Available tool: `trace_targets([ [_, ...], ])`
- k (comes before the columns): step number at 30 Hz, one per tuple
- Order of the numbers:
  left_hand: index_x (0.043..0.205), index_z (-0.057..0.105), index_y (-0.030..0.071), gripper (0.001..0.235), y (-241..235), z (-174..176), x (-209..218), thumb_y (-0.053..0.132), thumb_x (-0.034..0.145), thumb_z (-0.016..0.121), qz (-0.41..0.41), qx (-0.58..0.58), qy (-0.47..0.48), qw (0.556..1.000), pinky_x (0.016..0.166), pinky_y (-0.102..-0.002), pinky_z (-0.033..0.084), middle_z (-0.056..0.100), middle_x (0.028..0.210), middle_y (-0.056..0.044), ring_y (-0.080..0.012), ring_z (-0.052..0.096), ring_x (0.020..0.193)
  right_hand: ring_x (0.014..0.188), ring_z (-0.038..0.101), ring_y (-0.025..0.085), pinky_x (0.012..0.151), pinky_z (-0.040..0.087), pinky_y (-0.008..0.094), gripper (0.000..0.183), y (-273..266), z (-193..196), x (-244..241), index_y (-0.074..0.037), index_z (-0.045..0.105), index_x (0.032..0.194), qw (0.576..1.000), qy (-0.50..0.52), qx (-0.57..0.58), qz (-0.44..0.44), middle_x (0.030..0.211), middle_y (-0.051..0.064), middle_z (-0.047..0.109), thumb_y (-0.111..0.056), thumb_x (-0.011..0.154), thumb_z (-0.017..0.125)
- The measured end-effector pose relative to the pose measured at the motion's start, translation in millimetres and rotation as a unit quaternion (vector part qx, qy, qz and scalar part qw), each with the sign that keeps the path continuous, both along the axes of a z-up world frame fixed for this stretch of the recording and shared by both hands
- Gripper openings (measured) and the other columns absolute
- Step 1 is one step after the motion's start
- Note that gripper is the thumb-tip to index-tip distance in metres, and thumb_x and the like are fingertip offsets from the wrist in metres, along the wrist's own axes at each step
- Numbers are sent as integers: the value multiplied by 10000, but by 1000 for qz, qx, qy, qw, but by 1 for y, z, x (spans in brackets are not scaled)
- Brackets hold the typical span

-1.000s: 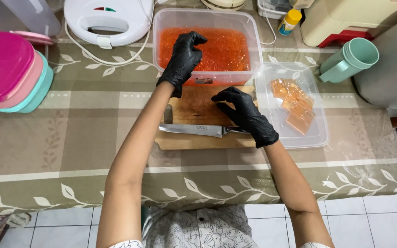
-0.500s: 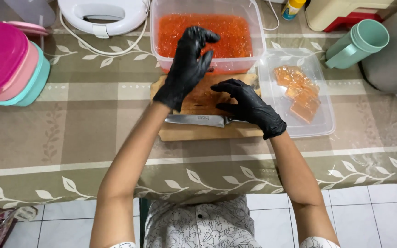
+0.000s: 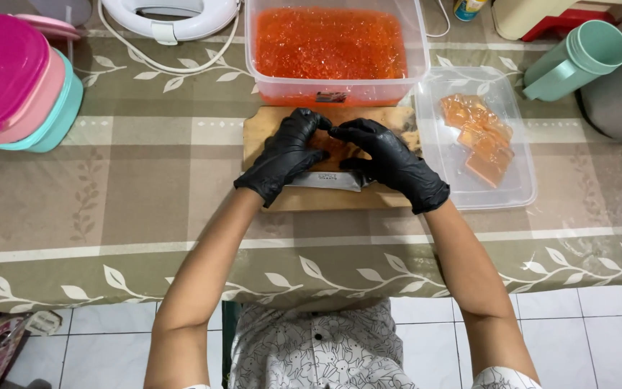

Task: The person cuts a block of orange jelly-like fruit into small cubes on a wooden cutting board using a knife. They then transfer the cut pieces into a clear plastic container filled with a red liquid. The person repeats this process with another piece of the fruit.

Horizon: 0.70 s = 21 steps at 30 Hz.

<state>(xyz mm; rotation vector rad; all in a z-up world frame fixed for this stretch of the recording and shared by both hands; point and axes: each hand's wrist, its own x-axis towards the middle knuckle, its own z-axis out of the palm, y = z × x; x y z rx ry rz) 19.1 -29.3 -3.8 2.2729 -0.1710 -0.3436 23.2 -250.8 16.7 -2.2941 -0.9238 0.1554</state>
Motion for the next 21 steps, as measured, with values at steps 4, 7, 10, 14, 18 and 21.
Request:
trace_targets([
  [4, 1461, 419, 496, 665, 1, -53, 12, 519, 876, 733, -22, 50, -60, 997, 1172, -657, 303, 438, 1520, 76, -259, 341, 1477, 1178, 608, 319, 1031, 512, 437, 421, 5, -22, 8, -175, 669, 1328, 997, -51, 7, -55, 1257, 70, 624, -295, 935, 761],
  [7, 1466, 432, 468, 657, -5, -62, 14, 507, 890, 744, -13, 45, -83, 995, 1175, -641, 316, 444, 1511, 102, -211, 343, 1473, 1159, 622, 352, 998, 529, 451, 337, 4, -23, 6, -167, 693, 1296, 996, -45, 40, -60, 1224, 87, 643, -231, 967, 724],
  [10, 1465, 422, 474, 654, -6, -64, 6, 535, 896, 738, 2, 49, -94, 994, 1185, -660, 271, 426, 1505, 123, -173, 320, 1473, 1172, 604, 388, 1017, 515, 476, 419, 4, -15, 5, -131, 680, 1310, 998, -35, 14, -50, 1225, 129, 642, -277, 925, 758],
  [14, 1513, 429, 357, 616, -9, -78, 4, 423, 966, 704, 11, 3, -163, 986, 1185, -621, 344, 483, 1476, -25, -280, 381, 1459, 1167, 571, 456, 1005, 504, 502, 404, 16, -8, -5, -55, 668, 1307, 998, -20, 0, -68, 1180, 210, 632, -199, 934, 719],
  [18, 1492, 475, 289, 638, -14, -111, 15, 416, 924, 737, 28, 34, -292, 955, 1132, -508, 459, 535, 1411, -56, -299, 479, 1387, 1145, 579, 440, 989, 523, 478, 339, 18, -35, 11, -75, 698, 1256, 994, -21, 29, -100, 1154, 196, 621, -234, 958, 725],
  [21, 1470, 516, 181, 619, -23, -137, 20, 398, 938, 747, 55, 78, -365, 926, 1103, -496, 491, 568, 1366, -150, -354, 524, 1334, 1116, 600, 429, 955, 539, 478, 321, 27, -46, 17, -87, 701, 1218, 993, -13, 17, -117, 1122, 181, 632, -244, 941, 742],
])
